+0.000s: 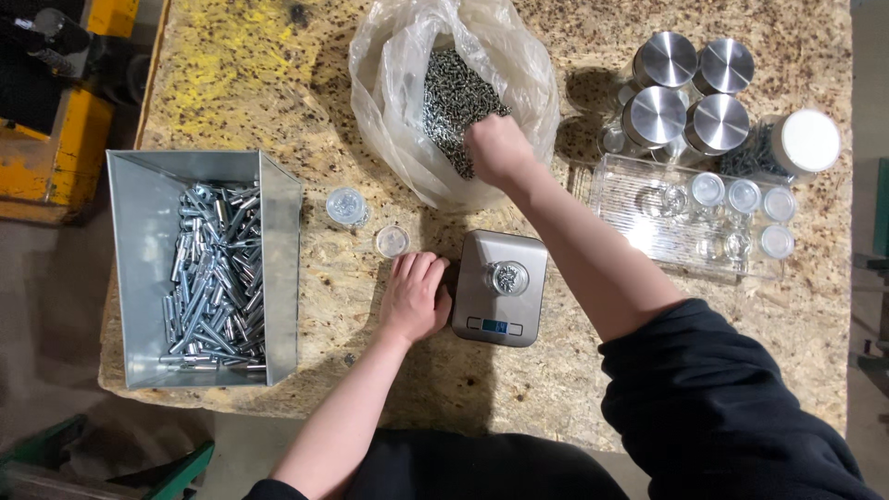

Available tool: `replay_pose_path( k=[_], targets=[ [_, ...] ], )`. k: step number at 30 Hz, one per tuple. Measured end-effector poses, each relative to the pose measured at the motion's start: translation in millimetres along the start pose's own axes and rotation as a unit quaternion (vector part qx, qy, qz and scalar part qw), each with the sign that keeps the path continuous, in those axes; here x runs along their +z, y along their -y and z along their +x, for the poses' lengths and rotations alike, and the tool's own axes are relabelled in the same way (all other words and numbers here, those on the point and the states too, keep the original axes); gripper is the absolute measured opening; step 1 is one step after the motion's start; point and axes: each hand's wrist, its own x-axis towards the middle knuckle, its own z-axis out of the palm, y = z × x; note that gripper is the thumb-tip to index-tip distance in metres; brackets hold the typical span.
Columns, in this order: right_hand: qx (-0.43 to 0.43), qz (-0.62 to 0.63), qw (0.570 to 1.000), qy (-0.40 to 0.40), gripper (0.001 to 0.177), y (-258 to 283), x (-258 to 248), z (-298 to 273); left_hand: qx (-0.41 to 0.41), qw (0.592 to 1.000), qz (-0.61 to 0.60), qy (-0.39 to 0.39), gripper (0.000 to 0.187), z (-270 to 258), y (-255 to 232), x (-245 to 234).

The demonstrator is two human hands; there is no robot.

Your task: The person places a small plastic container on a digital scale and adds metal fasteners from a plastic bag until reaching a target weight. The person then closes the container and sets it aside. The process is repeated with a second container.

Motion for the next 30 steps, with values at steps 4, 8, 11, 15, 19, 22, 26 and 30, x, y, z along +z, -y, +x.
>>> replay_pose_path(
  k=[4, 8, 11, 15, 19, 22, 26, 30],
  targets=[
    [0.030, 0.067, 0.997, -0.037, 0.008, -2.8, -22.5, -6.1, -0.006, 1.000, -0.002, -0.004, 0.046, 1.7, -5.2, -5.9],
    [0.072, 0.208, 0.972, -0.077, 0.010, 23.3, -94.6, -22.7, -0.061, 0.989, -0.002, 0.135, 0.043, 10.6, -18.5, -30.1],
    [0.130, 0.217, 0.967, -0.037, 0.011, 32.6, -123.8, -34.0, -0.064, 0.986, 0.013, 0.156, 0.047, 10.1, -18.5, -26.5],
    [0.030, 0.226, 0.961, -0.158, 0.014, 23.6, -114.1, -71.9, -0.052, 0.991, 0.000, 0.121, 0.047, 14.6, -22.5, -32.2],
    [0.094, 0.240, 0.966, -0.033, 0.010, 48.9, -139.8, -139.5, -0.036, 0.998, -0.002, 0.045, 0.044, 13.9, -21.1, -30.7],
    [0.114, 0.249, 0.962, -0.008, 0.016, 65.8, -139.1, -183.6, -0.013, 1.000, -0.009, -0.017, 0.044, 21.3, -28.4, -41.0],
    [0.016, 0.286, 0.958, -0.037, 0.011, 83.4, -127.8, -210.3, -0.015, 1.000, -0.002, -0.010, 0.045, 15.8, -23.0, -31.1],
    [0.009, 0.282, 0.959, -0.029, 0.003, 81.0, -111.1, -216.1, -0.004, 1.000, 0.001, -0.011, 0.048, 14.2, -21.8, -28.6]
  ],
)
